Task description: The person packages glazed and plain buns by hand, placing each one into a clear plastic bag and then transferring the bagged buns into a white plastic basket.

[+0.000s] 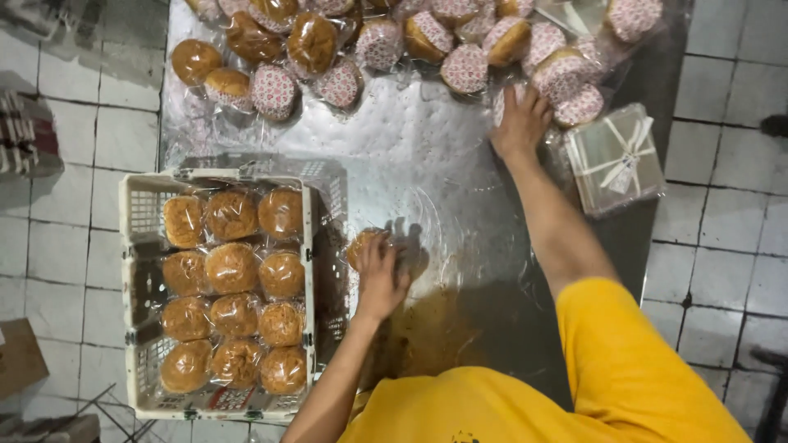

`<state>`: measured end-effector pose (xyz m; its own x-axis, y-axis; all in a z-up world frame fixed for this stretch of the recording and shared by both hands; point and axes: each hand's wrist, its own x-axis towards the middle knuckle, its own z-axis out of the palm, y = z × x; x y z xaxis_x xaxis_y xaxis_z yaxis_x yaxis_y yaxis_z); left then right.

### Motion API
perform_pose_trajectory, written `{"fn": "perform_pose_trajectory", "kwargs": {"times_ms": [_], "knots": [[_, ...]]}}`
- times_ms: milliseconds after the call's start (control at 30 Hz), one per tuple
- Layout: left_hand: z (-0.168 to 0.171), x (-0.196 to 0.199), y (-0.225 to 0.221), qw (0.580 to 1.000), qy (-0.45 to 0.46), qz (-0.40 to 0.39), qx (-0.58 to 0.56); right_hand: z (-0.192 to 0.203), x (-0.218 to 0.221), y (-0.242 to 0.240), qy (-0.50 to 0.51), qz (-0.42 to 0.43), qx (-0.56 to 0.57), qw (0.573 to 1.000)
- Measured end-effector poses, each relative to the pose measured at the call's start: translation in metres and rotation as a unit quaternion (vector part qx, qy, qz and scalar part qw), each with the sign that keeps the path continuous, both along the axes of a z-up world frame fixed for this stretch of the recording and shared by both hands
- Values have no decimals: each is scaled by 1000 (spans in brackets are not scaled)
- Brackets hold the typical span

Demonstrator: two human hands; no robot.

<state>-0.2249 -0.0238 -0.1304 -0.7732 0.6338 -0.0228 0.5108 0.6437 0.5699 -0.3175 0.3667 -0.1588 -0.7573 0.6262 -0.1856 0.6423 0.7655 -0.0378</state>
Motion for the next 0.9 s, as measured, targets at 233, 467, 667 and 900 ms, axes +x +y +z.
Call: {"fn": "perform_pose_trajectory", "kwargs": {"times_ms": [233, 467, 667, 900], "knots": [[17, 30, 50, 808, -544, 113, 199, 19, 184, -129, 368, -138, -418, 819], [24, 88, 33, 767, -563, 146, 273, 103, 302, -227, 277, -70, -475, 832], [78, 116, 13, 748, -556, 110, 346, 113, 320, -230, 331, -150, -646, 671], [134, 133, -16, 738, -523, 64, 422, 147, 329, -257, 339, -119, -647, 673]]}}
